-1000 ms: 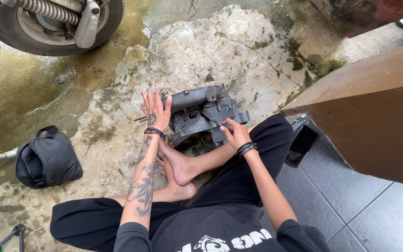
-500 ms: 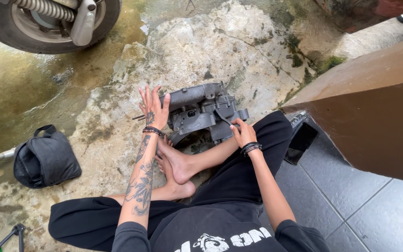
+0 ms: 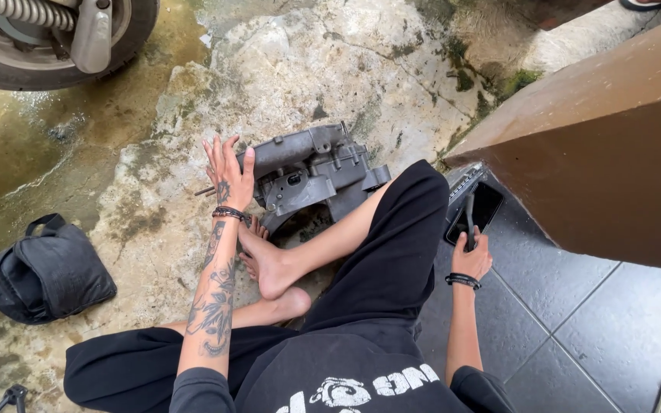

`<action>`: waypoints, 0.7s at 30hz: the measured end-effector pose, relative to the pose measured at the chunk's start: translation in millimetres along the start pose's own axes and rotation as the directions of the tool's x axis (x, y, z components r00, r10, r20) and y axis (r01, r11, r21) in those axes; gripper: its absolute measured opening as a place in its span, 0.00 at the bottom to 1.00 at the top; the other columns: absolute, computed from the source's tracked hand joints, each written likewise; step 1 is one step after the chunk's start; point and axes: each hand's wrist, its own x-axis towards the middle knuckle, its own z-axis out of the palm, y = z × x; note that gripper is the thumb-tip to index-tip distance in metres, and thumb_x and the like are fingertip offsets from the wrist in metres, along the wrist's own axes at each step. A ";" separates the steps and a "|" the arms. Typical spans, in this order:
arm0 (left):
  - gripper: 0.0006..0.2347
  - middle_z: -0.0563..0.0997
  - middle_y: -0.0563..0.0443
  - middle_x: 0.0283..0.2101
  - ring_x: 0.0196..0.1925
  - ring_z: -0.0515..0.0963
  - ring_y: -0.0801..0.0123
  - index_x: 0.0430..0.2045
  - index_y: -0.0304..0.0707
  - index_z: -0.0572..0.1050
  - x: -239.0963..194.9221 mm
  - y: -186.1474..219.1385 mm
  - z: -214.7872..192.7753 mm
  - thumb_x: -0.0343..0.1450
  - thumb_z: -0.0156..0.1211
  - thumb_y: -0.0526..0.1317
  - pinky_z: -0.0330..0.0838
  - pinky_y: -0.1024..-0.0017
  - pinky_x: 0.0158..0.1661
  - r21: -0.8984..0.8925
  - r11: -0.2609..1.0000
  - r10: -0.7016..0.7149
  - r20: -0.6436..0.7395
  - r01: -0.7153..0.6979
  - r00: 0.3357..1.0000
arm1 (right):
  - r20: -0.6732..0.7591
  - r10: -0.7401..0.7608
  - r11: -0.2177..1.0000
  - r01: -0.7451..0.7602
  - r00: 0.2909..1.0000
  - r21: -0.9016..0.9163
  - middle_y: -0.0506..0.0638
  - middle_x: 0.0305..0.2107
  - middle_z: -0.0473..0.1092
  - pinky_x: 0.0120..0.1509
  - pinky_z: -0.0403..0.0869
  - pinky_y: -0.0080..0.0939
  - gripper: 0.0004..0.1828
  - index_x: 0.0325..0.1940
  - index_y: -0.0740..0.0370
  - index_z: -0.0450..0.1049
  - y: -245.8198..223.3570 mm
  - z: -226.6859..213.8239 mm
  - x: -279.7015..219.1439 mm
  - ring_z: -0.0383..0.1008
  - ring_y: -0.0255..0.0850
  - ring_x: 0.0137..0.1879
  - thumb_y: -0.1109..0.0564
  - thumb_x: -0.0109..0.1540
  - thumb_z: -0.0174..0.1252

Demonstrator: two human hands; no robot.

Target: Cleaning and inspecting a motorcycle engine crankcase using a small brush while sitting on the ground.

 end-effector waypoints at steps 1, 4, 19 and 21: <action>0.25 0.49 0.32 0.75 0.78 0.33 0.42 0.64 0.51 0.61 2.9 0.7 1.2 0.80 0.37 0.65 0.39 0.22 0.64 -0.002 1.000 0.004 -0.001 -0.004 1.000 | -0.004 0.000 1.000 0.000 1.000 0.001 0.58 0.49 0.78 0.47 0.74 0.61 0.15 0.39 0.57 0.61 -6.1 -0.5 2.9 0.78 0.64 0.43 0.49 0.66 0.60; 0.24 0.51 0.31 0.74 0.78 0.34 0.39 0.64 0.49 0.62 -1.5 -0.5 -0.2 0.80 0.39 0.63 0.41 0.21 0.63 0.002 1.000 0.017 -0.003 -0.017 1.000 | -0.082 -0.003 0.993 0.012 0.997 0.116 0.55 0.51 0.78 0.46 0.74 0.55 0.16 0.38 0.58 0.62 -41.4 -14.0 -0.3 0.79 0.61 0.45 0.49 0.67 0.61; 0.24 0.50 0.32 0.74 0.78 0.34 0.41 0.64 0.52 0.59 -2.0 5.2 -5.6 0.80 0.36 0.64 0.41 0.22 0.64 0.023 0.999 -0.043 0.046 0.042 0.998 | 0.609 -0.459 0.851 0.123 0.646 0.510 0.55 0.40 0.78 0.51 0.76 0.60 0.27 0.71 0.37 0.62 -294.6 -11.6 -51.3 0.81 0.58 0.45 0.58 0.68 0.43; 0.24 0.51 0.31 0.74 0.78 0.35 0.41 0.64 0.51 0.60 -3.1 4.6 -3.9 0.80 0.37 0.64 0.41 0.21 0.64 0.018 0.999 -0.038 0.024 0.038 0.999 | 0.590 -0.482 0.850 0.181 0.648 0.495 0.57 0.47 0.77 0.50 0.76 0.62 0.26 0.71 0.35 0.62 -303.8 0.7 -53.9 0.79 0.62 0.50 0.57 0.69 0.42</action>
